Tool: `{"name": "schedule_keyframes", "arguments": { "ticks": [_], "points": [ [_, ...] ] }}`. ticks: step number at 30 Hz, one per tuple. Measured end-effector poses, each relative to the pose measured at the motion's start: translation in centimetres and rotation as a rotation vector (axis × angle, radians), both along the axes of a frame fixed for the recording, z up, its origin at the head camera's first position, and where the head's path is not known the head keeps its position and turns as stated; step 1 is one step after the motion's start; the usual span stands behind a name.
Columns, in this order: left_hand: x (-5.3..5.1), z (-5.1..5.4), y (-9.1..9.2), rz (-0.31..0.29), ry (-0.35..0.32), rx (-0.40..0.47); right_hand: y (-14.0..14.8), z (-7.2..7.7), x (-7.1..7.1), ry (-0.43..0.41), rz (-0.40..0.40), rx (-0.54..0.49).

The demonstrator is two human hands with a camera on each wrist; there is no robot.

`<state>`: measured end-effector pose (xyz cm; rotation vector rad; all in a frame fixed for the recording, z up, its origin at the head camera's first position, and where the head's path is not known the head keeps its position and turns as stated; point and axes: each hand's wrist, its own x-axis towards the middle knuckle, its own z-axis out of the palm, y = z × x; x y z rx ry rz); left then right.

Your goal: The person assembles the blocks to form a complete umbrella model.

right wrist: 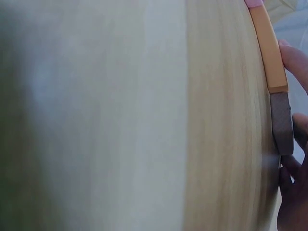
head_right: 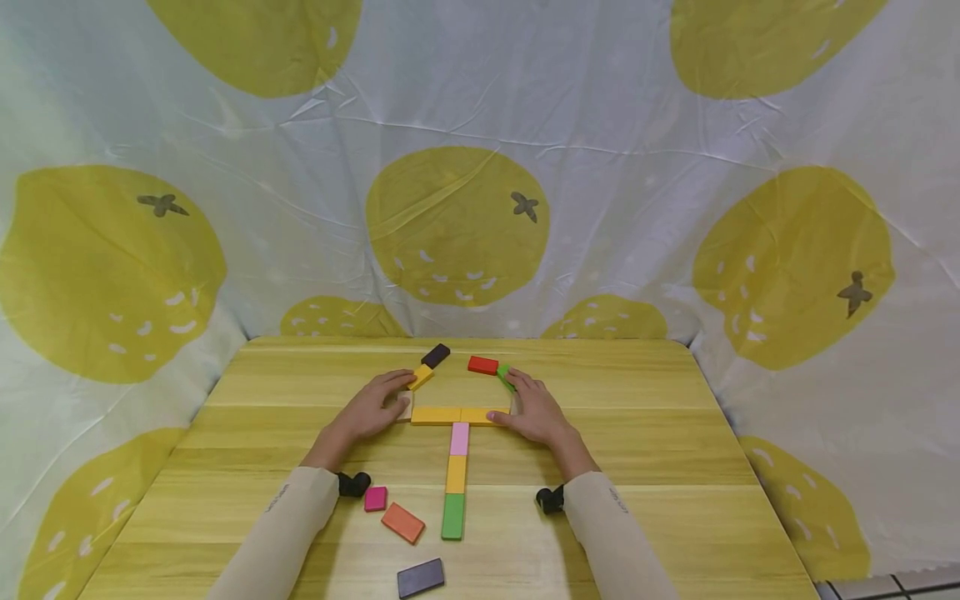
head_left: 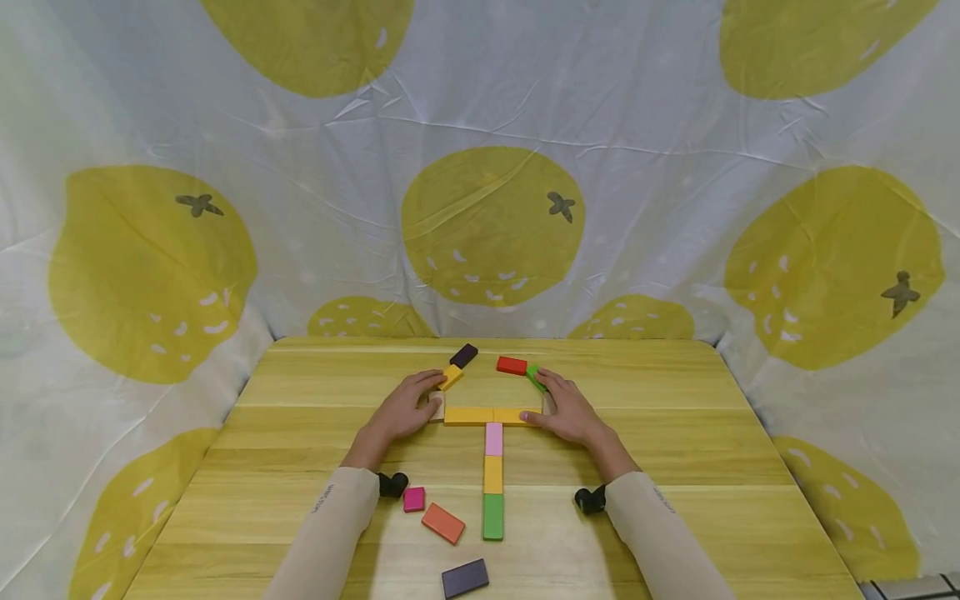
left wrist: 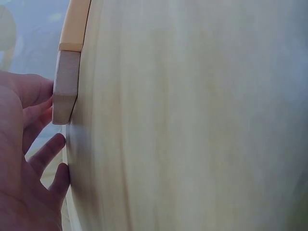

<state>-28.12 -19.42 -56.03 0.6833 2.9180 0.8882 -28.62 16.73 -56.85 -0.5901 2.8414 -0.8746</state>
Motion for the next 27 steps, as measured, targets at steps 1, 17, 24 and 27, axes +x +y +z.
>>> {"name": "schedule_keyframes", "arguments": {
  "ticks": [1, 17, 24, 27],
  "points": [
    [0.00, 0.02, 0.02, 0.002, -0.002, 0.000, 0.01, -0.01, 0.01, 0.000, 0.001, 0.002],
    [0.10, 0.34, 0.24, 0.005, 0.010, -0.005, -0.02, -0.30, -0.03, 0.006, -0.003, 0.000],
    [0.24, 0.52, 0.46, 0.015, 0.016, -0.023, 0.02, -0.25, -0.04, 0.008, -0.001, 0.000],
    [0.28, 0.61, 0.58, 0.012, 0.013, -0.030, 0.03, -0.22, -0.01, 0.011, 0.002, -0.001]
  ]
}}
